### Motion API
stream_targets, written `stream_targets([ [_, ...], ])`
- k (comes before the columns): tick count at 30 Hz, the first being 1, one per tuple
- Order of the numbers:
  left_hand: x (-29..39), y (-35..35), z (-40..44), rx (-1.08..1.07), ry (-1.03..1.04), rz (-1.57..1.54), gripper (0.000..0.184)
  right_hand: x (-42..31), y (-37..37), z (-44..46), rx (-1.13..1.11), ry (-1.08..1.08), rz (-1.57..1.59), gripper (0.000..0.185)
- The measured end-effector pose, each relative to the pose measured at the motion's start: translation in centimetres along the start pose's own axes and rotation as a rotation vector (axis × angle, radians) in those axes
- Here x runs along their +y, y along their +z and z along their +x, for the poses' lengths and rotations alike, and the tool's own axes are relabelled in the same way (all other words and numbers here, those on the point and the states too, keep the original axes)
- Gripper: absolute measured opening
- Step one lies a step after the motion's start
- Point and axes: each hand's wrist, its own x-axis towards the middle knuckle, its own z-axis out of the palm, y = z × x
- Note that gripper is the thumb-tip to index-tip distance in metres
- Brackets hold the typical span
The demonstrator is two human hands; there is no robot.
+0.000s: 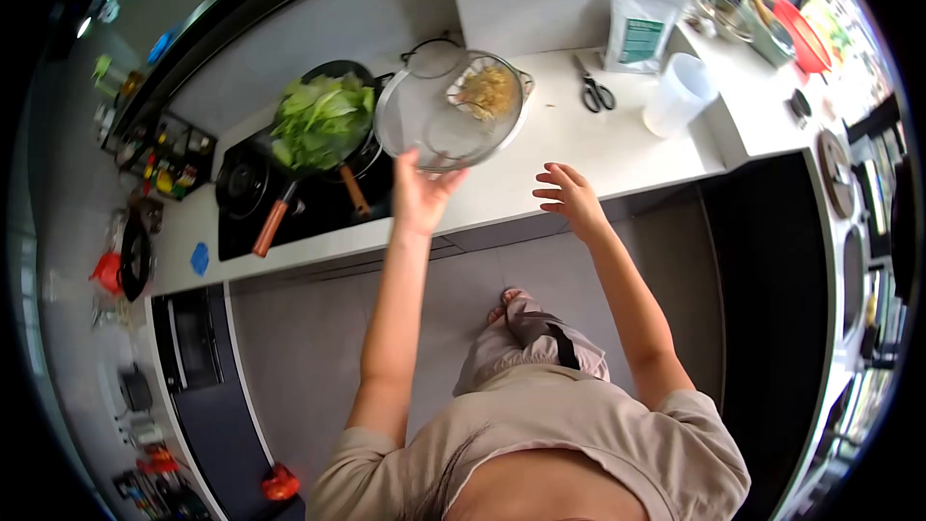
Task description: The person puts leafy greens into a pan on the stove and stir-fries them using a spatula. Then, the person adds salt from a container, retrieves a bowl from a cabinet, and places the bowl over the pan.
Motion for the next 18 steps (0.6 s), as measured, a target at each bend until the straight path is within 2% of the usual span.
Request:
stream_targets([
  [3,-9.2,-0.9,4.9,-0.045,-0.191,0.059,0.048,0.6,-3.9,-0.3,0.099,-0.012,0.084,0.059],
  [8,-21.6,-4.0,10.9,-0.011,-0.292,0.15,0.043,3.7,-9.1,-0.5,0.237,0.001,0.08,0.061],
  [11,-25.0,-3.7,12.2,0.061,-0.3,0.205,0.043,5.3,-10.9,-0.1,0.262,0.025,0.049,0.056],
  [15,-27.0,-4.7,14.3,-0.023,-0.292,0.327,0.045,5.7,-10.1,0.4,0.3,0.075,-0.021,0.047],
  [16,-26.8,-4.8,14.5,-0.004,-0.317,0.345,0.053,5.8,-9.5,0.6,0.308,0.06,-0.042,0.043],
  [18,-25.0,-4.4,12.9,0.084,-0.401,0.381,0.055,5.4,-8.0,1.2,0.309,-0.04,-0.23,0.041],
])
